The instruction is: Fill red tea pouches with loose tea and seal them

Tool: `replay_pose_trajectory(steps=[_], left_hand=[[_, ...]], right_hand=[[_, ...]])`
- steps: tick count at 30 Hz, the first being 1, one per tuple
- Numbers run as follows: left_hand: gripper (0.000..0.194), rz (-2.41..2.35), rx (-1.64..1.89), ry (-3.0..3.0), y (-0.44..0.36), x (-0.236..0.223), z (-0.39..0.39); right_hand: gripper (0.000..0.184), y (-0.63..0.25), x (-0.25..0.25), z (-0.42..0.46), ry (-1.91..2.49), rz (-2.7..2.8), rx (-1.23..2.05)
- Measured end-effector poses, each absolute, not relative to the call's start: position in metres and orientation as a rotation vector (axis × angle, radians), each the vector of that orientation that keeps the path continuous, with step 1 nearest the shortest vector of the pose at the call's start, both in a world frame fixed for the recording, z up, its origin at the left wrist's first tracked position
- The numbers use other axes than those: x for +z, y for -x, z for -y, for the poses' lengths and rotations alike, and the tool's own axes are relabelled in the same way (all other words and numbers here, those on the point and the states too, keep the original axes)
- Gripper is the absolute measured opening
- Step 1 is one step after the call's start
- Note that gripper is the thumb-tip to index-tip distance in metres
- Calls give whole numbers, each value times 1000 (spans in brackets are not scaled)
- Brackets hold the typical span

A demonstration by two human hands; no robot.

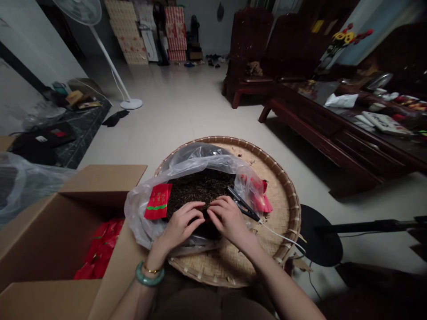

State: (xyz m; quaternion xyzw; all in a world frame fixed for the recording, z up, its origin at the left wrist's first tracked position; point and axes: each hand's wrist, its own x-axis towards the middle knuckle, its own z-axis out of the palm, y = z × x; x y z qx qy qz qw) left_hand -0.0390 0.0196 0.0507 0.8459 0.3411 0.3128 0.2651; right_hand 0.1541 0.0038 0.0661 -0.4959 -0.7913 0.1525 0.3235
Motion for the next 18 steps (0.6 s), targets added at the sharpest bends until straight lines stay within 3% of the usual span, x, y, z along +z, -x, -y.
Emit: replay_pose_trajectory(steps=[10, 15, 18], left_hand=[[5, -898, 1078, -2162, 37, 40, -23], [7, -1252, 1371, -1822, 32, 34, -27], [9, -1378, 1356, -1653, 30, 31, -31]], right_hand=[[14, -159, 57, 1, 1080, 2095, 578], [14, -163, 48, -5, 1192, 1814, 612], [12, -169, 44, -10, 1304, 1592, 721]])
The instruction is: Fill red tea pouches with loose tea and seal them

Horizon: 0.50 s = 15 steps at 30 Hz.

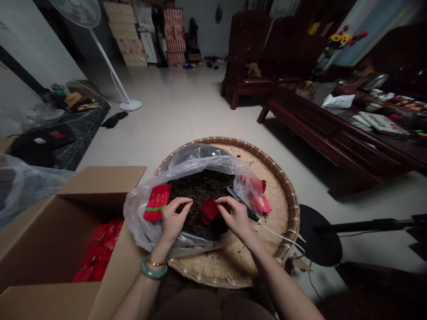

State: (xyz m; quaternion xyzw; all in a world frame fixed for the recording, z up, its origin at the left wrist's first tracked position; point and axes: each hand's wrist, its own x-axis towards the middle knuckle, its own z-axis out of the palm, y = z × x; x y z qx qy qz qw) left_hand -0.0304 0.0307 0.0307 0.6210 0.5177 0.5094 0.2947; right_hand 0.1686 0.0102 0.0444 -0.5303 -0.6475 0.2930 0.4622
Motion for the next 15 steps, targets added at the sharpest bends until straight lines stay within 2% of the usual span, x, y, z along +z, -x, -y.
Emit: replay_pose_trajectory(steps=[4, 6, 10, 15], left_hand=[[44, -1224, 1041, -1435, 25, 28, -31], [52, -1138, 880, -1401, 21, 28, -30], [40, -1148, 737, -1439, 14, 28, -26], [28, -1216, 707, -1584, 11, 31, -23]], right_hand=[[15, -173, 40, -14, 1299, 1322, 981], [16, -173, 40, -14, 1257, 1283, 1068], [16, -173, 48, -10, 1218, 1356, 1044], [27, -170, 63, -11, 1204, 1546, 913]])
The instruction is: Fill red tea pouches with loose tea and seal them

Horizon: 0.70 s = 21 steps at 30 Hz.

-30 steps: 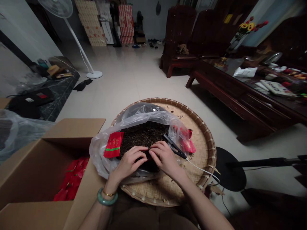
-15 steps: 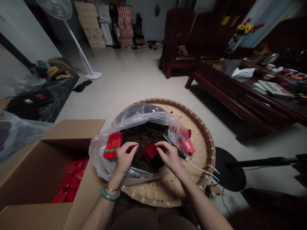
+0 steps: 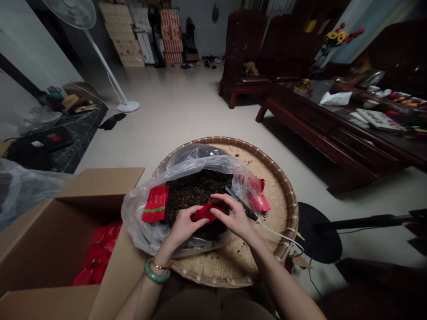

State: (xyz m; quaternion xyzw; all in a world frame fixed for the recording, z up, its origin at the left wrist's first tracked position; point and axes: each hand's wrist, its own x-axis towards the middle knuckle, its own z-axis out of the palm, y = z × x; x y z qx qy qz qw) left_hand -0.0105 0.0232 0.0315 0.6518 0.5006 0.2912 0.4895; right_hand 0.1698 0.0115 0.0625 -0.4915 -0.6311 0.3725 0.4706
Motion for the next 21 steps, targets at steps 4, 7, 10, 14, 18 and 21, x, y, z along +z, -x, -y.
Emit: replay_pose_trajectory(steps=[4, 7, 10, 14, 18, 21], left_hand=[[24, -1228, 653, -1686, 12, 33, -22], [24, -1240, 649, -1660, 14, 30, -22], [27, -1241, 699, -1550, 15, 26, -23], [32, -1194, 790, -1334, 14, 23, -22], [35, -1116, 802, -1207, 12, 27, -21], [40, -1060, 802, -1116, 10, 32, -22]], right_hand=[[11, -166, 65, -17, 1186, 1594, 883], [10, -167, 66, -22, 1190, 1499, 866], [9, -173, 68, -26, 1227, 1409, 799], [15, -178, 66, -28, 1242, 1508, 797], [20, -169, 55, -25, 1259, 1629, 905], [17, -163, 45, -23, 1298, 1610, 968]])
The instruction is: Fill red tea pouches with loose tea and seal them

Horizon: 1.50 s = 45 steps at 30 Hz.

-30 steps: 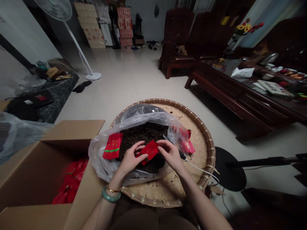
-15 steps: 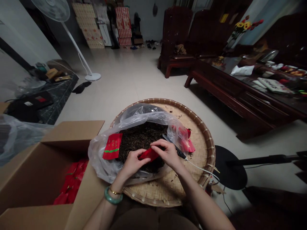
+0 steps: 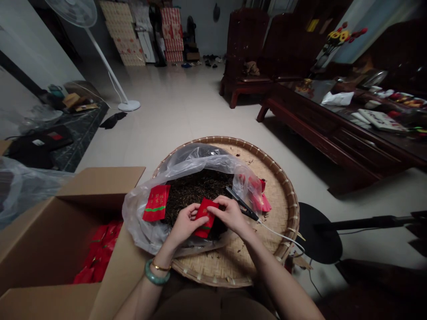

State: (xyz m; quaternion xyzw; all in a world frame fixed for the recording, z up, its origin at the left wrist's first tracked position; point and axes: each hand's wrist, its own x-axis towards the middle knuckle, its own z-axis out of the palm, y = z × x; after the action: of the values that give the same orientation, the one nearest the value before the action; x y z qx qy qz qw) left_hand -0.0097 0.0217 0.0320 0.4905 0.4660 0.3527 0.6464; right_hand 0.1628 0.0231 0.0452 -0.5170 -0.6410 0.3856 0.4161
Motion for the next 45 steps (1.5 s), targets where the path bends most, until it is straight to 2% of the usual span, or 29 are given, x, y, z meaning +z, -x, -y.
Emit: replay_pose_trajectory(steps=[5, 10, 15, 20, 29, 32, 36, 39, 42, 45], left_hand=[[32, -1159, 911, -1088, 7, 35, -24], [33, -1175, 923, -973, 3, 29, -20], [36, -1181, 900, -923, 2, 29, -18], [47, -1005, 715, -912, 4, 33, -16], [39, -1026, 652, -936, 3, 32, -13], [39, -1032, 664, -991, 4, 30, -13], [42, -1113, 756, -1123, 6, 27, -16], [29, -1192, 856, -1267, 5, 25, -18], [17, -1207, 909, -1375, 3, 22, -18], [33, -1147, 1019, -1501, 5, 20, -14]], right_hand=[[17, -162, 40, -25, 1318, 1477, 1226], [24, -162, 35, -25, 1342, 1212, 1440], [28, -161, 31, -23, 1326, 1131, 1491], [28, -160, 31, -25, 1315, 1095, 1469], [29, -162, 25, -26, 1317, 1106, 1464], [27, -164, 26, -23, 1308, 1178, 1372], [26, -169, 40, -14, 1211, 1479, 976], [19, -172, 50, -8, 1109, 1743, 628], [17, -171, 55, -4, 1063, 1932, 423], [16, -167, 55, 0, 1085, 2049, 395]])
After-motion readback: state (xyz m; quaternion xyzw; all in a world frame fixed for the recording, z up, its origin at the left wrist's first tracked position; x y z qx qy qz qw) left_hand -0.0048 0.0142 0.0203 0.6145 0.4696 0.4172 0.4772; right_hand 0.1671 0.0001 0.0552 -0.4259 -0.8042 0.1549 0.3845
